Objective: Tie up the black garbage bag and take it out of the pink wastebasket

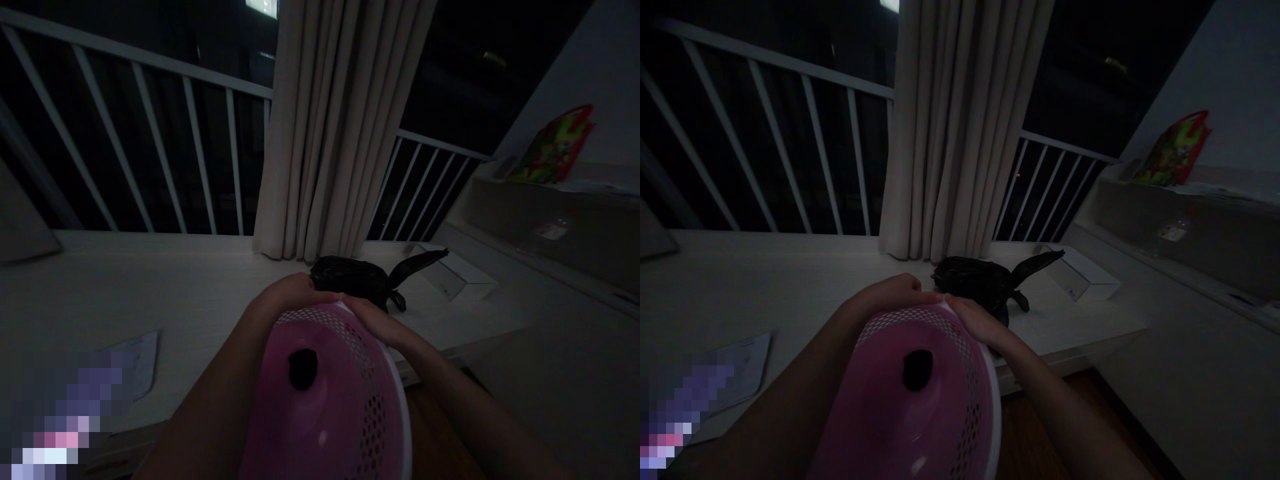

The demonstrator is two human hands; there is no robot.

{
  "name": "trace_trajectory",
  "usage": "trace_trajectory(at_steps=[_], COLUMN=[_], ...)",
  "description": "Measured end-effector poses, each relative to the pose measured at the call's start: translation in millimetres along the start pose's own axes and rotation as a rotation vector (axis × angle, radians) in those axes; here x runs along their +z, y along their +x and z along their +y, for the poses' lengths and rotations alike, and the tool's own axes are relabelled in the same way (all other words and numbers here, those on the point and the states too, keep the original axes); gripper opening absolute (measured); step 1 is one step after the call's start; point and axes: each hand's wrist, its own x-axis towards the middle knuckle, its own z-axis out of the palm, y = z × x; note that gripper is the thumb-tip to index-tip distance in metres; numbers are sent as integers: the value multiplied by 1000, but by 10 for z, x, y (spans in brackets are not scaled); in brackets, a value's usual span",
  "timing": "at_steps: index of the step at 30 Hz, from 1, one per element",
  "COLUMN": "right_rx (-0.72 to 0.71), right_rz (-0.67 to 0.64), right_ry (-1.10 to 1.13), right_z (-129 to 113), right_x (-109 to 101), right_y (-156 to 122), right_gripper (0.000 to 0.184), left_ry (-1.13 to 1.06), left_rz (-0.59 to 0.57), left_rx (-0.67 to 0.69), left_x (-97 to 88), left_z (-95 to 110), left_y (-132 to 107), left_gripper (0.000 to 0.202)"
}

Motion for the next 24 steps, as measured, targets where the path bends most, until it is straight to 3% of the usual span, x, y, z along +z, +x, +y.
trace_trajectory(at_steps=[4, 11, 18, 24], right_rx=[42, 167, 14, 29], right_rz=[-17, 26, -156, -143], right_ry=[-26, -261, -312, -286], right_z=[40, -37, -63, -35], right_x=[-30, -106, -29, -11], right_y=[30, 179, 301, 296], right_gripper=[43, 55, 45, 42], left_ry=[2, 41, 44, 31], left_rz=[7, -2, -7, -16], left_rx=[17, 11, -13, -24], left_x=[-6, -19, -15, -25], left_z=[8, 11, -26, -40], left_y=[1, 28, 92, 107], left_gripper=[68, 67, 66, 64])
